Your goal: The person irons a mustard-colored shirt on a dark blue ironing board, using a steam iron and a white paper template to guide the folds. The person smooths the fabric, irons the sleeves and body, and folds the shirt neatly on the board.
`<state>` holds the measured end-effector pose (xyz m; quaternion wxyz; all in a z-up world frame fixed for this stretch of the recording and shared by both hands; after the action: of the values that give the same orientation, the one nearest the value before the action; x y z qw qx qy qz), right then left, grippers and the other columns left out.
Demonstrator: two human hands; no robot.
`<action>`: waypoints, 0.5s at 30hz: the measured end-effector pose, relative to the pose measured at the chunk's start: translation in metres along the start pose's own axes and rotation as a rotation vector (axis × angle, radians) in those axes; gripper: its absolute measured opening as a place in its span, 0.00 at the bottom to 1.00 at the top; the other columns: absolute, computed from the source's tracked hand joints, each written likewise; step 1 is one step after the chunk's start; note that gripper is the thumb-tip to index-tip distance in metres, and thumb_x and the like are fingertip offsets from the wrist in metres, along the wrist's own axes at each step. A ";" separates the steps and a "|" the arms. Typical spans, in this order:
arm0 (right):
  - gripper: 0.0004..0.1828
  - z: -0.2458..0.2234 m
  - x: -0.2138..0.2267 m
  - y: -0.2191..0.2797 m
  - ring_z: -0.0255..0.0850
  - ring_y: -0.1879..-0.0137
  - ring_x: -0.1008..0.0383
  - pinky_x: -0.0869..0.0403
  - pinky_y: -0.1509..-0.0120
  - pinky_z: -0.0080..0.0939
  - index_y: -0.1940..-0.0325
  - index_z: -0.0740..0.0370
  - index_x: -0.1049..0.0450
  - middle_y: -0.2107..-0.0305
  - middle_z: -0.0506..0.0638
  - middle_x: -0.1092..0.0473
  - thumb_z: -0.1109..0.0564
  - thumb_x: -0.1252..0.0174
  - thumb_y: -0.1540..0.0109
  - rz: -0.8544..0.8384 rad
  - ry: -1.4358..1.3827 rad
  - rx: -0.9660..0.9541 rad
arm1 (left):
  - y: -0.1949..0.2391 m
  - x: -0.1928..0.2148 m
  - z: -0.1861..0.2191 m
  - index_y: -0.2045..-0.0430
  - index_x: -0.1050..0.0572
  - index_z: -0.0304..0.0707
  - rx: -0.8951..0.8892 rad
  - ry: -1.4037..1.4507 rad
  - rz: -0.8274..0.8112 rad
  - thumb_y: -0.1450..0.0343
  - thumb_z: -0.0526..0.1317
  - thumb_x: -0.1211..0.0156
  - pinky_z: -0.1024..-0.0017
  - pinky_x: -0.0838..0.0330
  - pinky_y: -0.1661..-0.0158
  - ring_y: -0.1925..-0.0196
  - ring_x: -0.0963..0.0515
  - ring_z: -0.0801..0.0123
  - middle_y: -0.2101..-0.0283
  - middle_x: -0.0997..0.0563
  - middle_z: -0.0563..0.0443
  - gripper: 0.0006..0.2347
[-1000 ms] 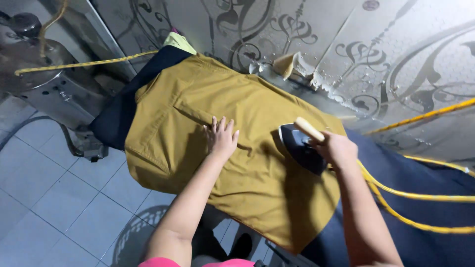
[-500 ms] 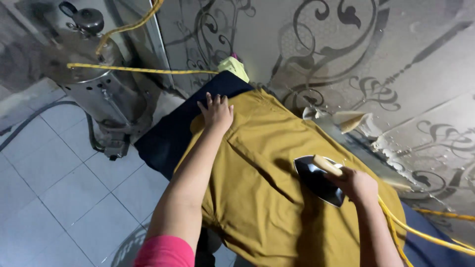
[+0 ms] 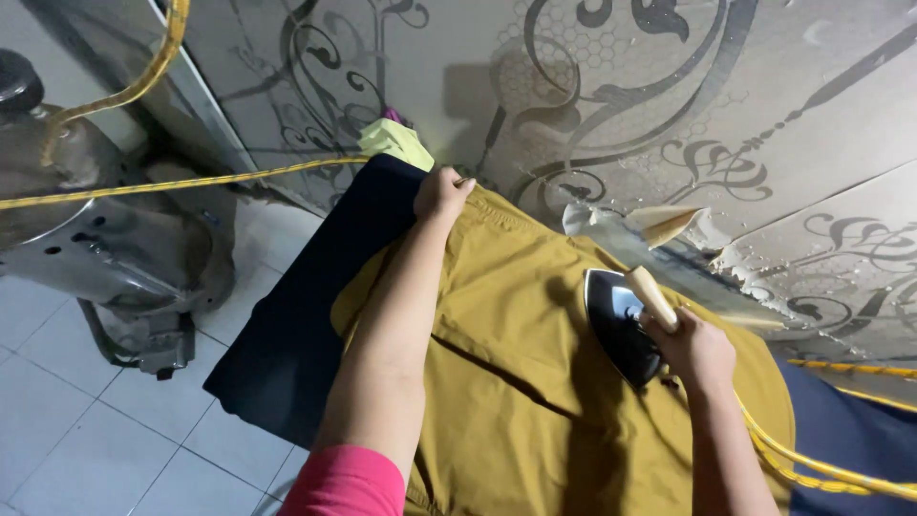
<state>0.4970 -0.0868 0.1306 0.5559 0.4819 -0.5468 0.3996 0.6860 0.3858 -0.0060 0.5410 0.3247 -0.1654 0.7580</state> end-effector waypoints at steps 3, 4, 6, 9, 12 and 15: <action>0.30 -0.047 0.010 0.008 0.56 0.51 0.18 0.21 0.49 0.56 0.53 0.43 0.20 0.66 0.55 0.19 0.25 0.39 0.47 -0.066 0.049 0.240 | 0.034 0.022 0.024 0.63 0.18 0.48 -0.006 -0.063 -0.182 0.32 0.64 0.49 0.53 0.22 0.52 0.45 0.18 0.55 0.55 0.14 0.52 0.23; 0.30 -0.062 0.011 0.006 0.56 0.51 0.18 0.21 0.49 0.56 0.53 0.43 0.20 0.66 0.55 0.19 0.25 0.39 0.47 -0.070 0.044 0.236 | 0.026 0.019 0.020 0.63 0.18 0.48 -0.007 -0.069 -0.186 0.32 0.64 0.49 0.53 0.22 0.52 0.45 0.18 0.55 0.55 0.14 0.52 0.23; 0.25 -0.092 0.015 0.004 0.56 0.51 0.19 0.21 0.46 0.55 0.51 0.41 0.20 0.66 0.54 0.19 0.31 0.40 0.46 -0.041 0.037 0.236 | 0.012 0.023 0.018 0.71 0.16 0.45 -0.107 0.060 -0.054 0.31 0.55 0.39 0.58 0.22 0.59 0.53 0.15 0.50 0.66 0.15 0.47 0.15; 0.30 -0.117 -0.002 -0.032 0.53 0.55 0.18 0.21 0.54 0.53 0.50 0.44 0.20 0.69 0.52 0.20 0.24 0.41 0.43 0.063 0.022 0.150 | 0.009 0.020 0.013 0.63 0.18 0.55 0.015 -0.002 -0.088 0.31 0.60 0.43 0.60 0.20 0.55 0.49 0.16 0.61 0.60 0.15 0.58 0.16; 0.29 -0.155 -0.001 -0.037 0.56 0.50 0.19 0.21 0.46 0.59 0.48 0.36 0.22 0.66 0.54 0.19 0.26 0.39 0.48 -0.043 0.056 0.325 | 0.034 0.059 0.019 0.44 0.27 0.40 0.023 -0.098 -0.352 0.32 0.65 0.46 0.51 0.28 0.39 0.34 0.25 0.54 0.39 0.22 0.43 0.31; 0.31 -0.209 0.017 -0.020 0.54 0.49 0.19 0.21 0.46 0.59 0.49 0.39 0.19 0.63 0.50 0.18 0.27 0.36 0.52 -0.090 0.013 0.404 | 0.003 0.041 -0.032 0.45 0.29 0.44 -0.010 -0.006 -0.326 0.36 0.54 0.27 0.57 0.31 0.36 0.32 0.28 0.56 0.36 0.25 0.44 0.28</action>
<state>0.5646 0.1112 0.1583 0.4688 0.6051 -0.4297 0.4790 0.6648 0.4327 -0.0019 0.6578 0.3469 -0.1162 0.6584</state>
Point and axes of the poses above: each hand's wrist, its own y-axis away from the middle knuckle, its own x-axis out of the back of the hand, z = x × y, the point moved 6 cm from there along -y, towards the middle knuckle
